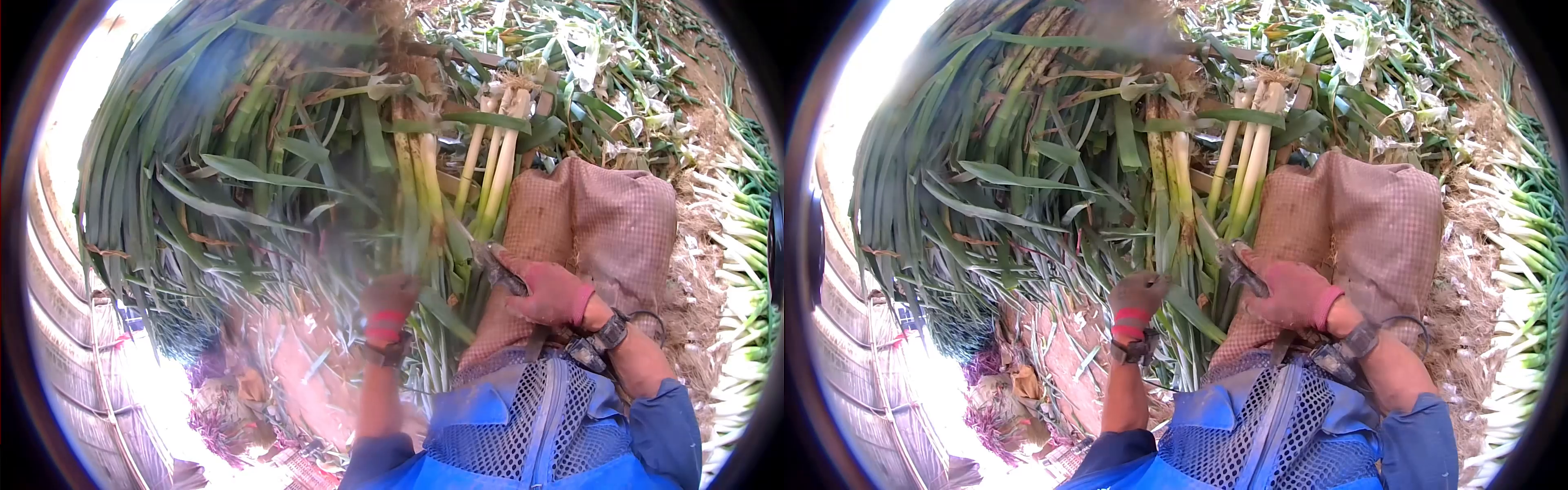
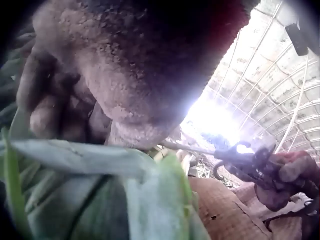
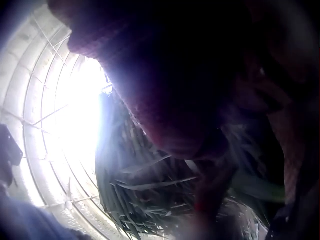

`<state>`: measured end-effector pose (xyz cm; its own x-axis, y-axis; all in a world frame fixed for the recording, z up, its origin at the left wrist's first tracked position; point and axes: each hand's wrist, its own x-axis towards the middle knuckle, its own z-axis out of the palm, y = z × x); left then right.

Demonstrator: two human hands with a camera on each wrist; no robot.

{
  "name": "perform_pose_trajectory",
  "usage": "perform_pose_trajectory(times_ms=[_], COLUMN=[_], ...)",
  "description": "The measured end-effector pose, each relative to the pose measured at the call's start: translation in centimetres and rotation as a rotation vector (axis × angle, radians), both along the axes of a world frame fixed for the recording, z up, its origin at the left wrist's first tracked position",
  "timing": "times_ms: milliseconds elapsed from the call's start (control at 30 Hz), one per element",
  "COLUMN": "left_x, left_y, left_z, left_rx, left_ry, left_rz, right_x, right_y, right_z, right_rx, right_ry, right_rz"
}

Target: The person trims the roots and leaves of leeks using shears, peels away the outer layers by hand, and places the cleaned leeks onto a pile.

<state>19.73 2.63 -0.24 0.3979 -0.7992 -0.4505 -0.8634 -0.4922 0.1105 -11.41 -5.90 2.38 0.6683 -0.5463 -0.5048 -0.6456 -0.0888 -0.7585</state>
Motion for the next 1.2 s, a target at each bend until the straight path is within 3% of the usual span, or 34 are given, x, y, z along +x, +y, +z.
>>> perform_pose_trajectory(times_ms=[133, 167, 200, 267, 333, 400, 467, 567, 633, 733, 800, 933, 1033, 1100, 1200], left_x=[1.1, 1.7, 1.4, 0.5, -1.0, -2.2, -3.3, -4.2, -4.5, -4.7, -5.2, -7.0, -8.1, -8.3, -8.3], left_y=[0.7, 1.0, 1.0, 0.8, -0.7, -2.3, -3.6, -4.9, -5.9, -7.3, -8.2, -9.8, -10.4, -11.2, -11.5], left_z=[2.4, 1.0, 0.8, 0.4, 0.4, 0.7, 0.9, -1.3, -2.5, -3.9, -4.5, -4.7, -4.6, -5.1, -6.1], left_rx=[-0.029, -0.071, -0.071, -0.387, -0.434, -0.479, -0.346, -0.387, -0.395, -0.368, -0.148, -0.014, -0.09, 0.07, 0.066], left_ry=[0.075, -0.101, -0.1, 0.01, 0.032, 0.052, 0.054, 0.028, 0.02, -0.078, -0.244, -0.314, -0.396, -0.374, -0.427], left_rz=[0.097, 0.065, 0.065, 0.058, -0.01, -0.079, -0.103, -0.125, -0.146, -0.195, -0.194, -0.147, -0.201, -0.158, -0.231], right_x=[-0.4, -0.3, 0.0, 0.4, 1.0, 1.1, 1.3, 2.9, 4.0, 5.3, 6.0, 7.5, 8.6, 9.1, 8.3], right_y=[1.0, 1.2, 1.1, 1.1, 1.2, 1.0, 0.7, -0.4, -1.7, -3.8, -5.5, -8.4, -10.7, -11.9, -11.4], right_z=[-1.6, -1.1, 0.3, 0.6, -0.9, -0.7, -0.5, -0.2, -0.8, -2.4, -2.1, -3.8, -4.0, -3.8, -3.7], right_rx=[-0.101, -0.099, -0.02, 0.051, 0.03, 0.033, 0.032, 0.11, -0.005, -0.066, -0.103, -0.249, -0.27, -0.278, -0.268], right_ry=[-0.193, -0.193, -0.108, -0.02, -0.007, -0.038, -0.065, 0.014, 0.099, 0.016, 0.061, 0.071, 0.084, 0.087, 0.059], right_rz=[-0.023, -0.023, 0.026, 0.073, -0.028, 0.03, 0.084, 0.024, 0.011, -0.054, -0.053, -0.098, -0.118, -0.131, -0.153])
